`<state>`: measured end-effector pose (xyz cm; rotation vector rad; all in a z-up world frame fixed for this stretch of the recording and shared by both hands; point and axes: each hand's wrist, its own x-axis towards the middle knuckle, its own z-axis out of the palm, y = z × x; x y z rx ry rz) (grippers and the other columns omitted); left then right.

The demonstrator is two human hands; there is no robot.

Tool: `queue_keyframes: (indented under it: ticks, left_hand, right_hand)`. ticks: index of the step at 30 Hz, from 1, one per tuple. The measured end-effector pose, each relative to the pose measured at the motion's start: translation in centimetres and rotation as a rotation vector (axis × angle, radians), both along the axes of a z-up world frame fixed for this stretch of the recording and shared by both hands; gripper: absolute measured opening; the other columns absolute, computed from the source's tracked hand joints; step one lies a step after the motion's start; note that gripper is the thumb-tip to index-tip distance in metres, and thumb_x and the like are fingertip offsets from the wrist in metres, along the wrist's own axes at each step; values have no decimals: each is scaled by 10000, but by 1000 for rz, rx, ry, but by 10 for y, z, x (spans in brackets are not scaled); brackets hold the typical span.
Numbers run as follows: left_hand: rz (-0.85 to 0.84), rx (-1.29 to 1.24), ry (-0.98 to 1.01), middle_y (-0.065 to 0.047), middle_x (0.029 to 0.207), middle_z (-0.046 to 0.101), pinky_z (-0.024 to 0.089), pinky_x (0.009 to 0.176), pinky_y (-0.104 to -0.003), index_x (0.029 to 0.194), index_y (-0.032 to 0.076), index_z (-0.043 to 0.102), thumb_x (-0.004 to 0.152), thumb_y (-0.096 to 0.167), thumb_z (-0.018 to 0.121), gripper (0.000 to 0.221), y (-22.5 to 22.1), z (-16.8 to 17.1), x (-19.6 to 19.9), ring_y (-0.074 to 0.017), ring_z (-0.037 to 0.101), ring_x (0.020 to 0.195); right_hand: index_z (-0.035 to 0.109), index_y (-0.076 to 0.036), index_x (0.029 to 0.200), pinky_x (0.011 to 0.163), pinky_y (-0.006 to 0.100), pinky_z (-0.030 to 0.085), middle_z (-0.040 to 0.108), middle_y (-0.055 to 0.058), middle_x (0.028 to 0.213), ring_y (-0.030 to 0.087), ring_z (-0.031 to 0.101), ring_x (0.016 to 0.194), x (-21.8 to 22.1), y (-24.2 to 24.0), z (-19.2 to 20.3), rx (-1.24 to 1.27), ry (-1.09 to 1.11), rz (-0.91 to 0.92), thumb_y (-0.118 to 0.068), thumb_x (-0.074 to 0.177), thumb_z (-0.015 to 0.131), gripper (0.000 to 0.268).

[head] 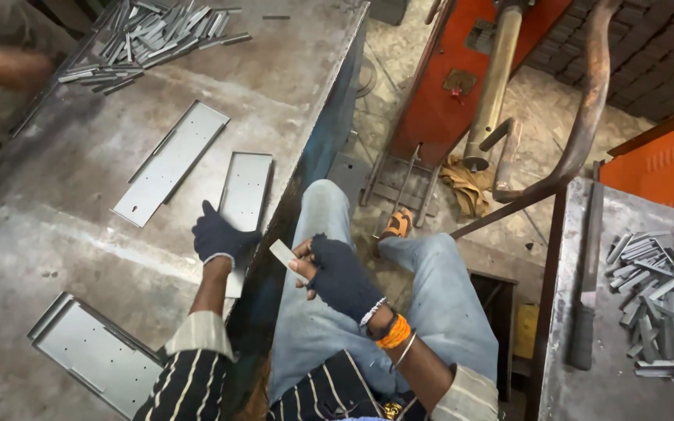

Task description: Using a foot-pedal operated spot welder to attach small metal strips to a larger metal plate.

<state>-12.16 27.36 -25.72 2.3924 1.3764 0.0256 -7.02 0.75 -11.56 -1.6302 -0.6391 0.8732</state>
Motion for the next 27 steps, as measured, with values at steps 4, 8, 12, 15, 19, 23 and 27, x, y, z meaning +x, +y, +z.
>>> queue_keyframes:
  ticks: [4, 8, 12, 15, 19, 23, 27]
  left_hand:
    - [131, -552, -345, -223, 1216, 591, 535, 835, -513, 1552, 33, 252, 570, 470, 923, 1267, 22, -21, -14, -398, 614, 1041]
    - [162, -1212, -980, -129, 1185, 592, 604, 793, -458, 1553, 38, 309, 811, 326, 792, 931, 9, -1, -10, -289, 661, 931]
    - [50, -1312, -1296, -112, 1289, 618, 603, 795, -393, 1497, 20, 432, 961, 362, 690, 686, -4, 42, 3, -224, 661, 921]
    - [82, -1240, -1278, -135, 1260, 671, 579, 799, -354, 1439, -19, 575, 1004, 378, 684, 599, -21, 83, 19, -228, 683, 938]
    - [57, -1283, -1153, -149, 1102, 706, 593, 804, -370, 1333, -33, 611, 938, 266, 724, 508, -87, 123, 41, -256, 718, 908]
    - [-48, -1367, -1004, -120, 1054, 737, 601, 796, -356, 1282, -30, 640, 892, 182, 741, 455, -154, 100, 68, -231, 731, 880]
    - [-83, -1581, -849, -146, 1025, 743, 596, 758, -372, 1229, -57, 666, 908, 163, 733, 394, -228, 98, 88, -247, 731, 852]
  right_hand:
    - [687, 44, 1063, 498, 258, 578, 708, 95, 821, 116, 725, 669, 11, -9, 7, 37, 12, -30, -196, 988, 659, 253]
    - [685, 26, 1072, 475, 263, 558, 719, 81, 835, 119, 735, 659, 31, -30, 14, 16, 74, -186, -223, 945, 683, 279]
    - [652, 31, 1076, 485, 262, 589, 726, 99, 858, 126, 757, 661, 50, -70, 1, 26, 33, -296, -258, 927, 698, 328]
    - [711, 26, 1100, 476, 266, 517, 736, 141, 771, 163, 699, 558, 60, -108, -10, -52, -5, -287, -274, 961, 688, 332]
    - [685, 26, 1121, 504, 273, 570, 738, 120, 779, 142, 720, 608, 60, -148, -11, 11, 74, -414, -247, 949, 693, 323]
    - [652, 4, 1099, 484, 266, 523, 721, 63, 806, 137, 730, 655, 58, -184, -2, 49, 161, -609, -213, 937, 677, 272]
    - [589, -37, 995, 480, 274, 527, 730, 59, 796, 155, 758, 681, 57, -234, -18, 171, 169, -748, -189, 917, 686, 197]
